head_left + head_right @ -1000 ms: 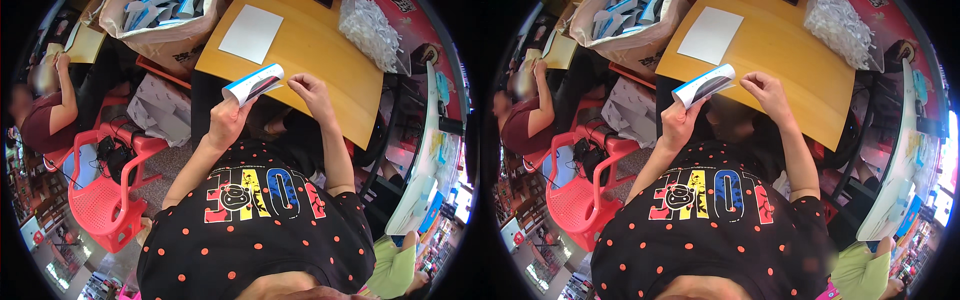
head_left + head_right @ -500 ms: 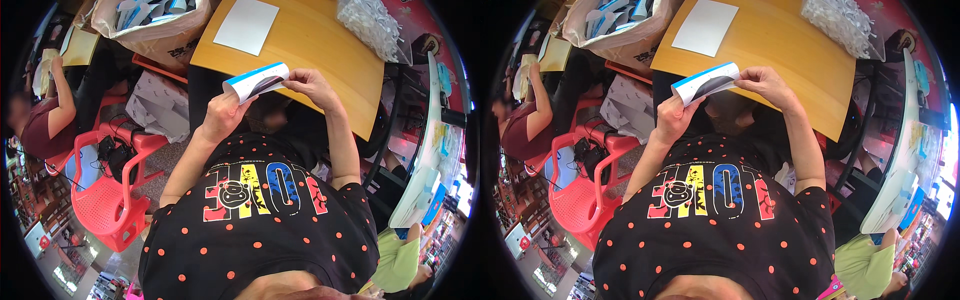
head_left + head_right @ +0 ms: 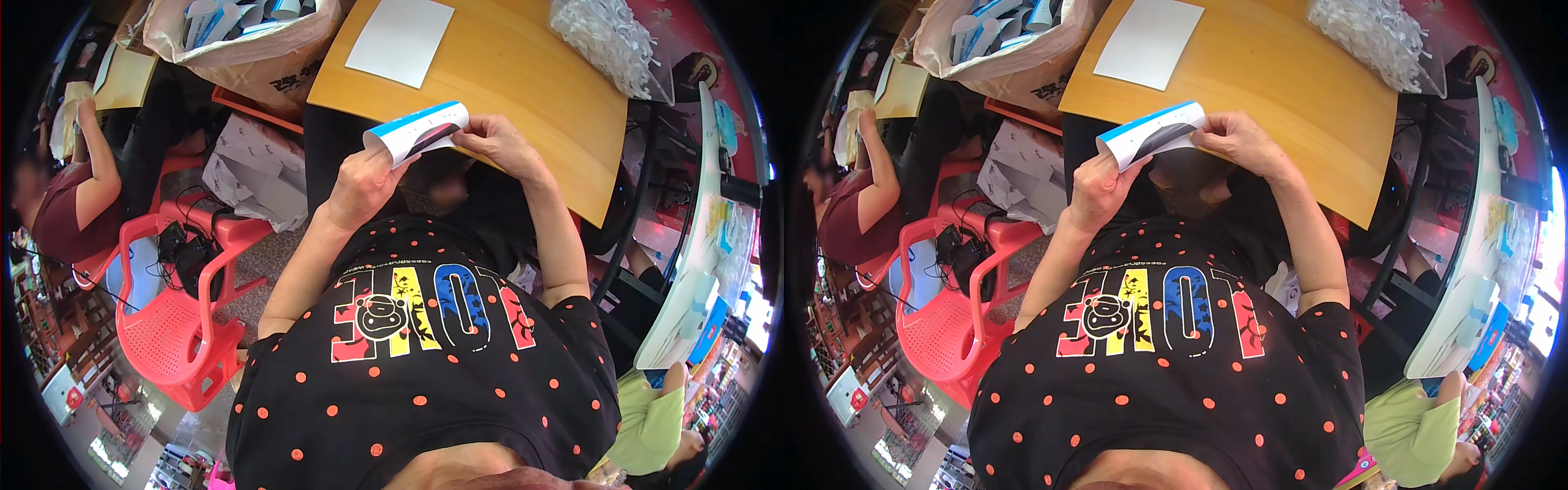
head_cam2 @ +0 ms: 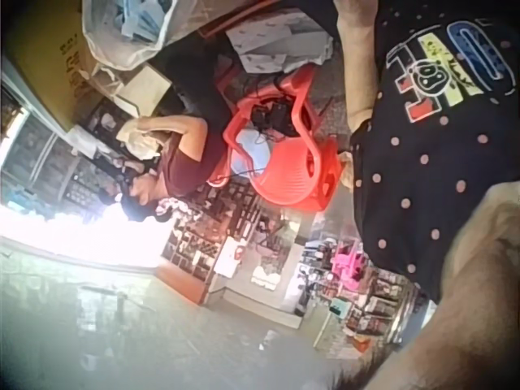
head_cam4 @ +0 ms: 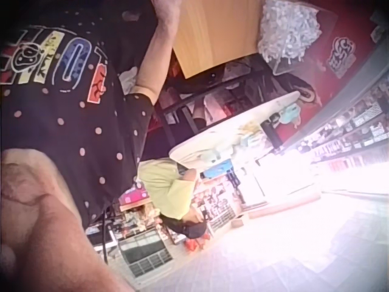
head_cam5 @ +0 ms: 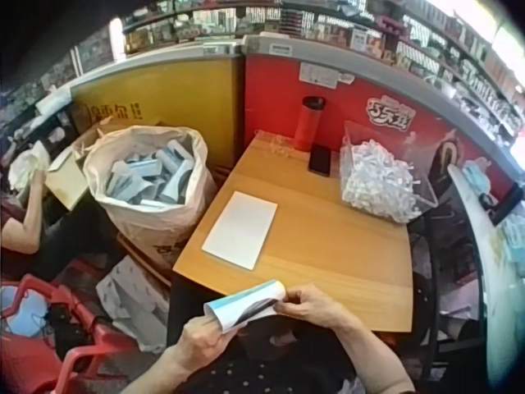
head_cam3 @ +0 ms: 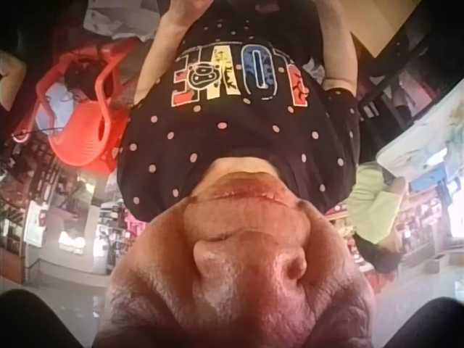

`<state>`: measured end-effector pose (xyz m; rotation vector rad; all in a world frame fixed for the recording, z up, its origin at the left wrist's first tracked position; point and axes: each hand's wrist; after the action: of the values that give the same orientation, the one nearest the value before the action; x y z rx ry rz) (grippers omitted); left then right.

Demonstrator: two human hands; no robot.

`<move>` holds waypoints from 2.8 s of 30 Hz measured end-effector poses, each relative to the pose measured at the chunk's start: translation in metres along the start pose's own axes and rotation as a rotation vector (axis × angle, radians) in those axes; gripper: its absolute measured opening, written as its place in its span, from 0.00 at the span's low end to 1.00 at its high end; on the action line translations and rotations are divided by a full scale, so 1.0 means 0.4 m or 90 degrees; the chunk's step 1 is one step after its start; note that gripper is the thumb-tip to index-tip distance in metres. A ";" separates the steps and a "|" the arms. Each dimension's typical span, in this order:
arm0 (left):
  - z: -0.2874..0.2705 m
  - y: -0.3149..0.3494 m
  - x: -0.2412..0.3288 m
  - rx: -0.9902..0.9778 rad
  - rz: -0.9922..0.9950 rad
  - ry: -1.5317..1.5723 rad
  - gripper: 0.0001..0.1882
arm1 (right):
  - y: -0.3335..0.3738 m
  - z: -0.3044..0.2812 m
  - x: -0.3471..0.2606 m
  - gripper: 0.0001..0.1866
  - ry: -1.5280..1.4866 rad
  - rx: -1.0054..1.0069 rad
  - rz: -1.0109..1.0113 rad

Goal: The recorder is folding paper inserts for a product (possibly windproof umbrellas) and placing them into a collection bin.

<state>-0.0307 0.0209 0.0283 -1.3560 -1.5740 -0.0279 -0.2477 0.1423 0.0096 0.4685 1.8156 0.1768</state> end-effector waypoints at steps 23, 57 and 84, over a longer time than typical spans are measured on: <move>0.046 -0.005 -0.012 0.088 -0.184 0.286 0.12 | 0.178 -0.237 -0.266 0.03 -0.137 0.066 -0.283; 0.044 -0.055 0.021 0.229 -0.491 0.721 0.13 | 0.053 0.077 -0.105 0.05 -0.239 0.422 -0.141; 0.109 -0.045 0.016 0.303 -0.574 0.609 0.14 | 0.047 0.160 -0.089 0.06 -0.359 0.290 -0.093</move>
<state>-0.0715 0.0445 0.0213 -0.0929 -1.1009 -0.6966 -0.1748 0.1375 0.0289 0.6262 1.3158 -0.4417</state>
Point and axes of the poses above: each hand's wrist, its own y-axis away from the middle knuckle, its own z-axis out of the palm, x = y × z, and after that the axes turned 9 degrees about y, right-handed
